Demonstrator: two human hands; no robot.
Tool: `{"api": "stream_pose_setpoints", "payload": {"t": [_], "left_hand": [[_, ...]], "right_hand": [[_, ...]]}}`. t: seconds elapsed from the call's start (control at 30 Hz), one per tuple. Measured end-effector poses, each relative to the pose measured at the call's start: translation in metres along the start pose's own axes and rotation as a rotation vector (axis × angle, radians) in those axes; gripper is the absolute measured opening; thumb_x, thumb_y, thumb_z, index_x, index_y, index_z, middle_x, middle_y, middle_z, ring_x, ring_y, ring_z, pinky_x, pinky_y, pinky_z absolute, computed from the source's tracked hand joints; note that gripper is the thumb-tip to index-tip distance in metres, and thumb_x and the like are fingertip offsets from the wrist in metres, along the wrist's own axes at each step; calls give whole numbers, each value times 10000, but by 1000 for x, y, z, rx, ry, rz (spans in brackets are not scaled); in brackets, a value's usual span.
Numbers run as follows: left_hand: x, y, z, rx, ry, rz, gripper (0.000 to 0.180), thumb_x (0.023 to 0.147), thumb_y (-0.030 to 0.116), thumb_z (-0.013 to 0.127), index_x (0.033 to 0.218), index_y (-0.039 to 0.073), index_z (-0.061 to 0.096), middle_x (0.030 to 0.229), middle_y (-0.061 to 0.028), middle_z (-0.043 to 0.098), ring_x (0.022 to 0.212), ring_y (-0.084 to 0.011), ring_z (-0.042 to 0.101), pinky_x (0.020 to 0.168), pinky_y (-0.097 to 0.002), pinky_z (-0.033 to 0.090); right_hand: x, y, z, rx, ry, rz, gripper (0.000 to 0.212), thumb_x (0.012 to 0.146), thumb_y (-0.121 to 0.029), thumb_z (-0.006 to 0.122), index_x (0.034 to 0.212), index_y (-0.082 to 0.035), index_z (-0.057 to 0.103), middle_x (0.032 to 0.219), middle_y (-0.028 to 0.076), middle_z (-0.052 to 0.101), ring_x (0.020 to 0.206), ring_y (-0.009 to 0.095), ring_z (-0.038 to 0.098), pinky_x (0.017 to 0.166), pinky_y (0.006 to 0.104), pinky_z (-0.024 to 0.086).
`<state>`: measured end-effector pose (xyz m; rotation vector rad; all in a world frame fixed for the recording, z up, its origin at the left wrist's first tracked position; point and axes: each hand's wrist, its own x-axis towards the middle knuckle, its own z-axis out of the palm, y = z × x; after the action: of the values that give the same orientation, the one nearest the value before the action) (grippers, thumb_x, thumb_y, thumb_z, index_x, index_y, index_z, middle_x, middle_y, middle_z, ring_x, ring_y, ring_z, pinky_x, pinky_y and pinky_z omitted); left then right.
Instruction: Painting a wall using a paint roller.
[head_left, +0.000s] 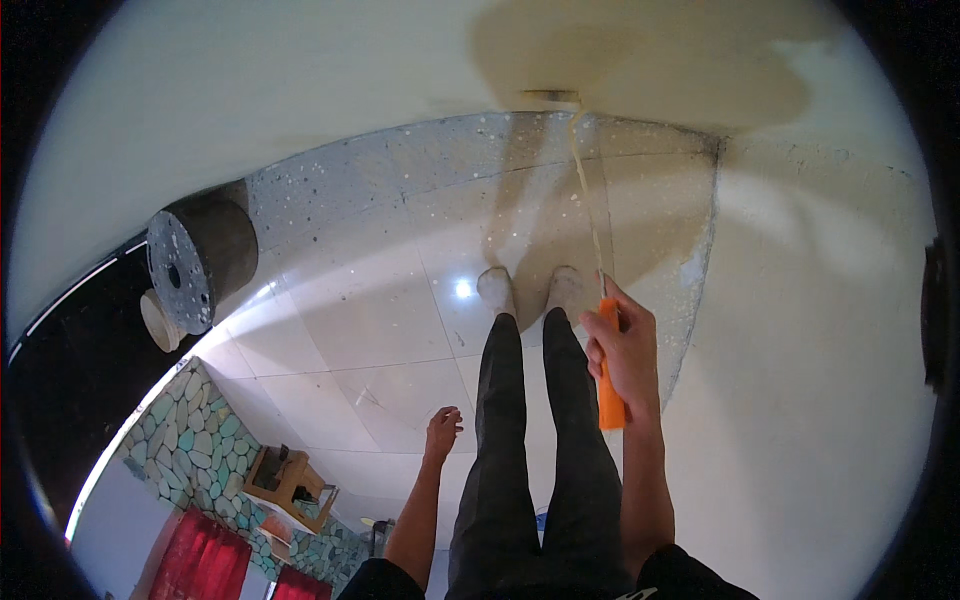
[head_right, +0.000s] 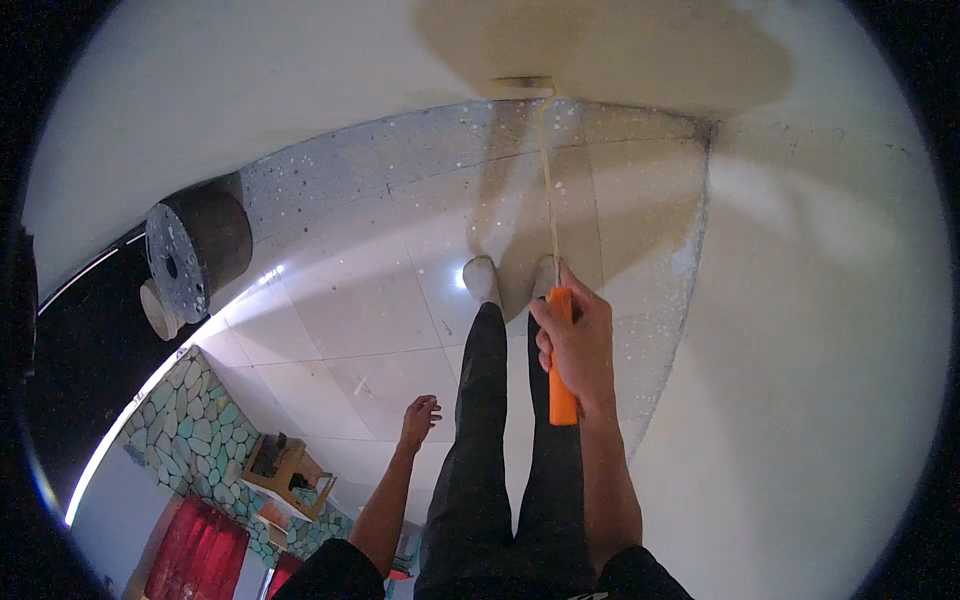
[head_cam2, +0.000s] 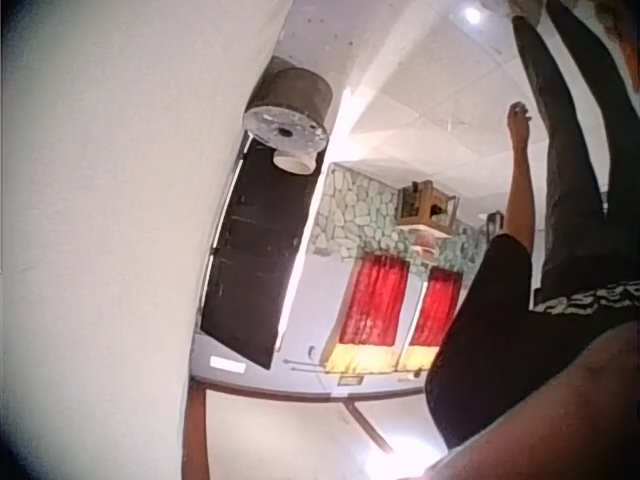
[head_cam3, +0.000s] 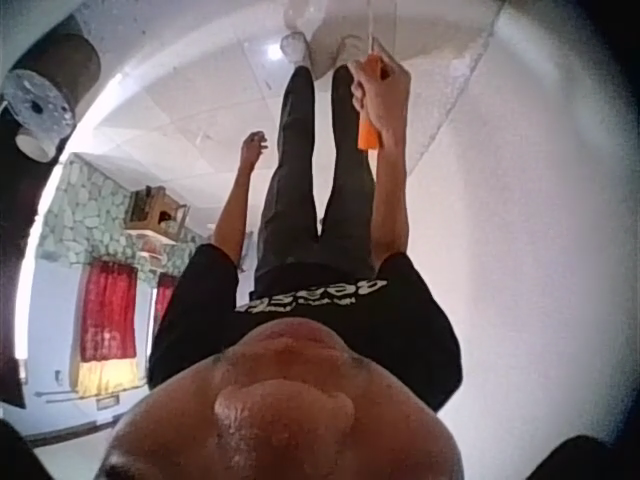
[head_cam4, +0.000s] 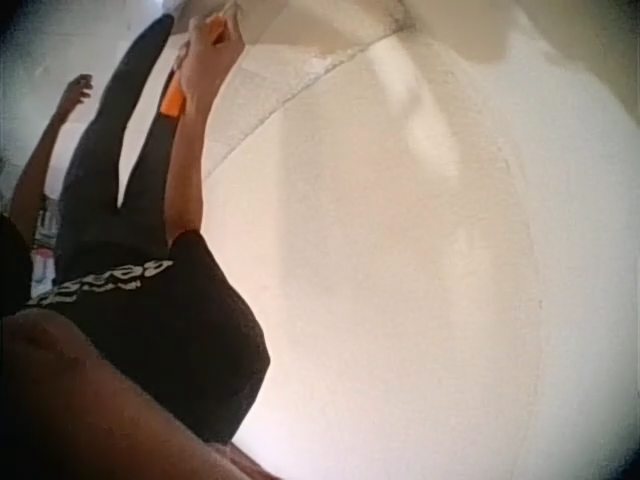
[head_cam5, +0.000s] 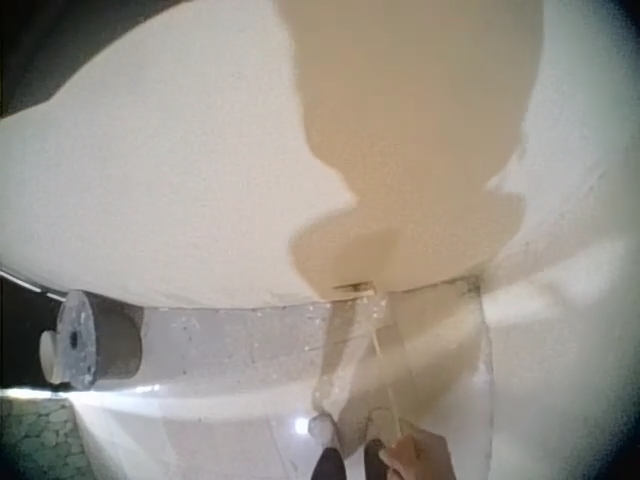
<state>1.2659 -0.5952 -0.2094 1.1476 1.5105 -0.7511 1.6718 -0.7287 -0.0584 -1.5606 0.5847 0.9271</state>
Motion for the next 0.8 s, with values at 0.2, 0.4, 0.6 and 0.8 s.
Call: {"api": "stream_pose_setpoints", "payload": {"t": [0.2, 0.4, 0.6, 0.8], "left_hand": [[7, 0, 16, 28, -72, 4, 349, 943, 315, 530, 1188, 73, 589, 959, -79, 669, 790, -169, 645, 679, -315, 478], [4, -10, 10, 37, -56, -30, 362, 951, 320, 523, 1194, 58, 580, 982, -83, 667, 807, -177, 646, 694, -318, 480], [1, -13, 0, -11, 5, -16, 333, 930, 275, 553, 1155, 36, 608, 906, -97, 676, 736, -166, 657, 616, -285, 481], [7, -1, 19, 4, -52, 0, 351, 952, 317, 527, 1187, 62, 582, 962, -68, 669, 768, -158, 644, 652, -299, 478]], "right_hand": [[142, 43, -8, 31, -111, -39, 87, 822, -80, 616, 825, -58, 532, 556, -13, 468, 426, 70, 466, 373, 242, 392], [151, 59, -12, 21, -114, -45, 84, 823, -75, 619, 873, -43, 559, 543, -7, 473, 426, 74, 470, 380, 246, 386], [99, 40, -10, 38, -73, 4, 138, 839, -56, 605, 971, -18, 594, 568, -8, 473, 449, 66, 471, 396, 240, 394], [179, 66, -13, 44, -96, -22, 157, 834, -55, 611, 984, -19, 581, 581, -12, 470, 458, 60, 472, 398, 237, 391]]}}
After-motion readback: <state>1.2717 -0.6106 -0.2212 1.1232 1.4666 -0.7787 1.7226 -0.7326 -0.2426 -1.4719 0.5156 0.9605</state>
